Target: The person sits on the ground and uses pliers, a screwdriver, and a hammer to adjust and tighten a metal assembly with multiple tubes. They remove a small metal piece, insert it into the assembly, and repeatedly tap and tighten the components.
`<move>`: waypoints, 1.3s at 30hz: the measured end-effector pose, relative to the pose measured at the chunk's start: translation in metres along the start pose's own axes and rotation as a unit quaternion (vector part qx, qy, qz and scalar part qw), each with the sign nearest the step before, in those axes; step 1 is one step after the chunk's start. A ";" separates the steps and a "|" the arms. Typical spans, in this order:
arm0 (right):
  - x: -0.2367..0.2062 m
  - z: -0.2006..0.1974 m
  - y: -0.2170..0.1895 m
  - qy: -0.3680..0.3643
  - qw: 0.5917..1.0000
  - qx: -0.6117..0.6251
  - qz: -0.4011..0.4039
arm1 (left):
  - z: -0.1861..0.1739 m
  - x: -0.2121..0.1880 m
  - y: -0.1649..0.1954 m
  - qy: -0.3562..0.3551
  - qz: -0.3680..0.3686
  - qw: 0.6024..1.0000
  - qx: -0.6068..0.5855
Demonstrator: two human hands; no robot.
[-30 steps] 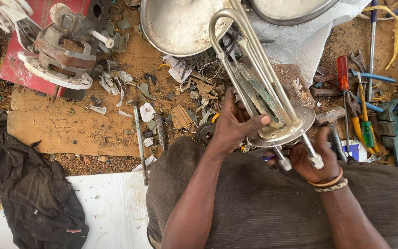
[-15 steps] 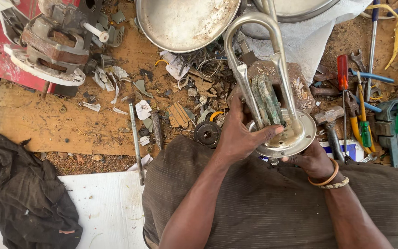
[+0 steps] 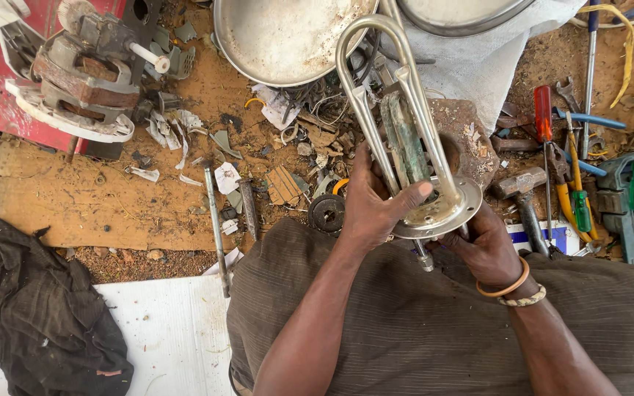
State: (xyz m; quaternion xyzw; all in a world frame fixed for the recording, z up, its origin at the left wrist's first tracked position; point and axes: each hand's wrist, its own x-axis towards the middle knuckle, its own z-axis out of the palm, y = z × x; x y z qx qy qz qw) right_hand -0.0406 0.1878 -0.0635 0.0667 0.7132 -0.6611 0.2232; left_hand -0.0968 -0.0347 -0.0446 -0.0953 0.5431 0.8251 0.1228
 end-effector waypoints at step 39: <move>0.003 -0.149 -0.094 0.105 0.683 -0.635 0.346 | 0.000 0.028 -0.016 0.015 -0.158 0.986 0.052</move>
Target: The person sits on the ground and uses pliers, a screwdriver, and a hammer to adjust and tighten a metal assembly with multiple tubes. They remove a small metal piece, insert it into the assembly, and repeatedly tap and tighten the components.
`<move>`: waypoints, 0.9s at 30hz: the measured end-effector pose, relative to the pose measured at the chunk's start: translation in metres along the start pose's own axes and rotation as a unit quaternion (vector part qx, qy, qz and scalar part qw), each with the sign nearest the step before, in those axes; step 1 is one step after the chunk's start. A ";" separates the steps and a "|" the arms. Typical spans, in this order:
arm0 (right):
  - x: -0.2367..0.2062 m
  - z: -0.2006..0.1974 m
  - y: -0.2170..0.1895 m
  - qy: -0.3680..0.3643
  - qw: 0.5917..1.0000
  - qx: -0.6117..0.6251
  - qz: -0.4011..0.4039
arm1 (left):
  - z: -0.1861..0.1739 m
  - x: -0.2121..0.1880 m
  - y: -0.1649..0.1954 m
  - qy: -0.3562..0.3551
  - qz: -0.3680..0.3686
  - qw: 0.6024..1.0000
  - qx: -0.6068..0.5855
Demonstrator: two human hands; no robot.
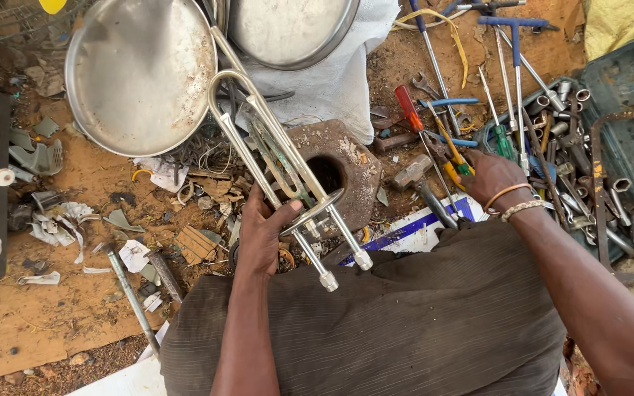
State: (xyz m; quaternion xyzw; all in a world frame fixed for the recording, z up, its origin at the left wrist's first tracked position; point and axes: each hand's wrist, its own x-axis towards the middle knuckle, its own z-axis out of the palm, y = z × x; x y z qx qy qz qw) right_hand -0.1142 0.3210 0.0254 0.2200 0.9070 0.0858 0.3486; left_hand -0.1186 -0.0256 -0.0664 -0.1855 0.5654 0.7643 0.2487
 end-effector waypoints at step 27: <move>-0.083 0.024 0.005 0.254 0.894 0.080 -0.360 | -0.016 -0.003 0.002 -0.091 0.024 0.993 -0.064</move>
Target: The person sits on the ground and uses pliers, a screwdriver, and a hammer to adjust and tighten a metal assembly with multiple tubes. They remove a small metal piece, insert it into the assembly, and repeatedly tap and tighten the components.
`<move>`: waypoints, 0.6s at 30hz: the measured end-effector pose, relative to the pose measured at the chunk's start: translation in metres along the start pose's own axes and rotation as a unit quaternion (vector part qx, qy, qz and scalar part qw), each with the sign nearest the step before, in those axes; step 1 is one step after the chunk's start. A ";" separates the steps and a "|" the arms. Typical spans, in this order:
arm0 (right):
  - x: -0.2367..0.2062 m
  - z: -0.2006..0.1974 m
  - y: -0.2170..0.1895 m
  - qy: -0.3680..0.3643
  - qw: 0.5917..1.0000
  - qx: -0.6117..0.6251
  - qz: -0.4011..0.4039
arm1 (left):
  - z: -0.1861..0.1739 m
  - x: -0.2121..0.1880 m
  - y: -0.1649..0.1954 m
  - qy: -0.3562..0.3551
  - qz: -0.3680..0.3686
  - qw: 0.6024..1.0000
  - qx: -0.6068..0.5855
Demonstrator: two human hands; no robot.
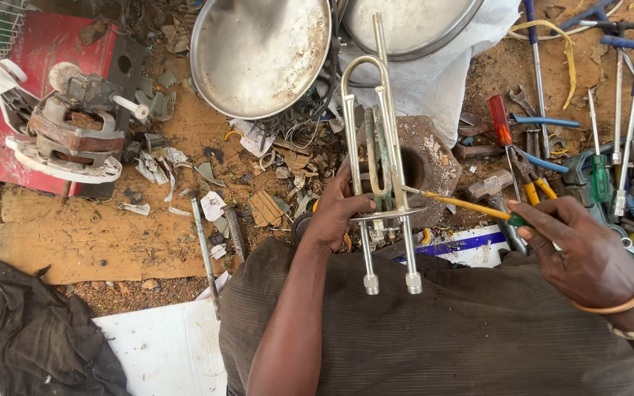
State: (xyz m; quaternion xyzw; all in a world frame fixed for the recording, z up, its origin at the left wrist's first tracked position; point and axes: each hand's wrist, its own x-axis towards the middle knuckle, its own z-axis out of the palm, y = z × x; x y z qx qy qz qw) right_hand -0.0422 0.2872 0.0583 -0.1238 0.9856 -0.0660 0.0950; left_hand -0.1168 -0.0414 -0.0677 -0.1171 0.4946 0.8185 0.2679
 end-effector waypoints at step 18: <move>0.045 0.044 0.014 0.080 0.994 0.002 -0.075 | -0.008 -0.005 -0.019 0.009 -0.049 0.986 -0.159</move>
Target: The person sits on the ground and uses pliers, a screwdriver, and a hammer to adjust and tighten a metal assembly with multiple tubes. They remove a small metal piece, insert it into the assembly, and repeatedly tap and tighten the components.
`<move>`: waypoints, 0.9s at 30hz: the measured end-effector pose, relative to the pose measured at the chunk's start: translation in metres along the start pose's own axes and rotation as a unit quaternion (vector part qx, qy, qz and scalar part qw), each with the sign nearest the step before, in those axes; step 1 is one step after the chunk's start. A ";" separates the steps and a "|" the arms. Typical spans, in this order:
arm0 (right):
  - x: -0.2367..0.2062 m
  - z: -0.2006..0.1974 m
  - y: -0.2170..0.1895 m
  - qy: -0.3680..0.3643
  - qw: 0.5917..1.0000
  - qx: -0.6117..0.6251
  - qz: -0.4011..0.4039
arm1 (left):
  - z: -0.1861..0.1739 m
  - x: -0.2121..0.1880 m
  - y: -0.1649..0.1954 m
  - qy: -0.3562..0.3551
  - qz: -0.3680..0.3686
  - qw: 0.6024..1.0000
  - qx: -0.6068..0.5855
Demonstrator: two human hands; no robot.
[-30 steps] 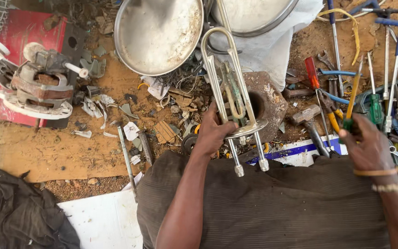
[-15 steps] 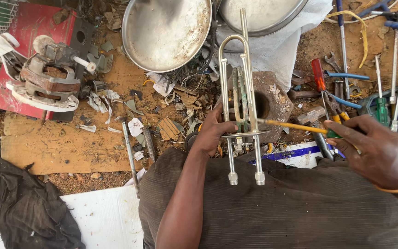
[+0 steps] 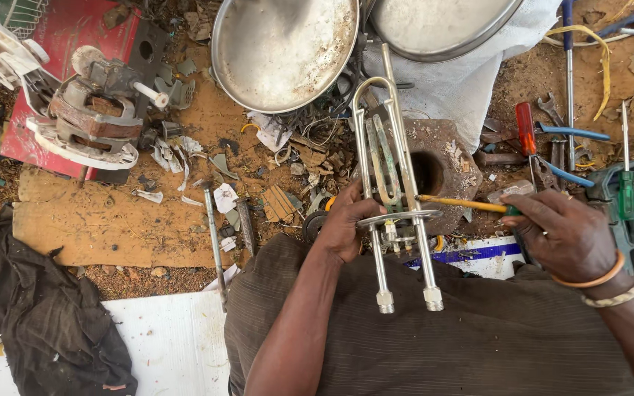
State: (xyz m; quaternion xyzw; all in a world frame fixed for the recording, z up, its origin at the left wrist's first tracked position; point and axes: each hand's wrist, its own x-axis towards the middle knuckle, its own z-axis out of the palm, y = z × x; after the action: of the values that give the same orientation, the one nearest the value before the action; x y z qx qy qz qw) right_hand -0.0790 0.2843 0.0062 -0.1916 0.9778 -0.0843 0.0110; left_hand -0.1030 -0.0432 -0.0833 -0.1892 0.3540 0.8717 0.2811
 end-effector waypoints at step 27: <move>-0.057 -0.041 0.059 0.003 0.999 -0.039 -0.029 | -0.002 -0.011 0.008 -0.016 0.010 0.986 0.163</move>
State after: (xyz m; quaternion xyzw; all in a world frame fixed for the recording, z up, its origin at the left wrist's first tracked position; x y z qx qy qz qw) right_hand -0.0508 0.3659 0.0357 -0.2202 0.9743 -0.0466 -0.0020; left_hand -0.0992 -0.0534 -0.0746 -0.1233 0.4890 0.8079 0.3049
